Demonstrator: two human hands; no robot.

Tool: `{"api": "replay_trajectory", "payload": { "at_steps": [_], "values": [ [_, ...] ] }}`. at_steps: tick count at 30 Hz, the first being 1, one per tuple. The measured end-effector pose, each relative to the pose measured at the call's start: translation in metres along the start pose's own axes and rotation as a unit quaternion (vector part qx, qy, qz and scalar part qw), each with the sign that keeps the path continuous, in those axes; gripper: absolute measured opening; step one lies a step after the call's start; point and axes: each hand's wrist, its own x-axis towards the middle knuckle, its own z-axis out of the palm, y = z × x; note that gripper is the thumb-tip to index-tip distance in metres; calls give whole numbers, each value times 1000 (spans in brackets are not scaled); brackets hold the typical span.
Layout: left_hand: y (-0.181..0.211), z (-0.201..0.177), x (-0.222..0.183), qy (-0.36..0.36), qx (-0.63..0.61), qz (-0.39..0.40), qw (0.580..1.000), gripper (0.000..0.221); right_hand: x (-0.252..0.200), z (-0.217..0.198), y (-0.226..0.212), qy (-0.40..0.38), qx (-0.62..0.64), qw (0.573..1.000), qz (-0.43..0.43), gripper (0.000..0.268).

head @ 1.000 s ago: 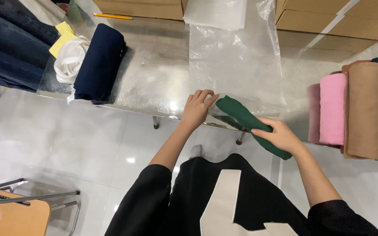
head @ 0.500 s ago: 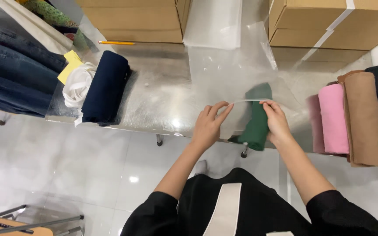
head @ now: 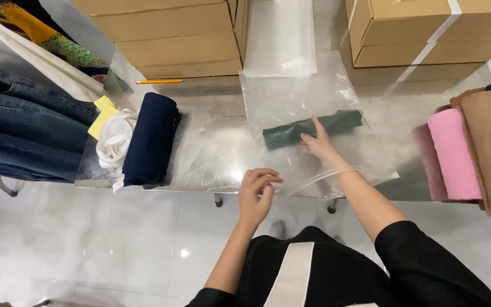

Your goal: The person wraps folded green and brown garments in clear plastic wrap on a metal table. They then open a cardboard box, place the wrapped items inside, and close the box.

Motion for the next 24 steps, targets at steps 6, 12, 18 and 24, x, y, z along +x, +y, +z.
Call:
{"api": "replay_trajectory", "payload": {
  "at_steps": [6, 12, 18, 24],
  "values": [
    [-93, 3, -3, -150, -81, -395, 903, 73, -1, 15, 56, 147, -214, 944, -206, 64],
    [-108, 51, -23, -166, -231, -443, 850, 60, -6, 19, 81, 167, -398, 871, -235, 75],
    [-129, 47, -17, -181, -199, -413, 870, 32, 8, 24, 50, 93, -482, 865, -107, 77],
    [-89, -11, -21, -158, -224, -405, 872, 35, 150, 54, 94, 28, -428, 900, -80, 71]
  ]
}}
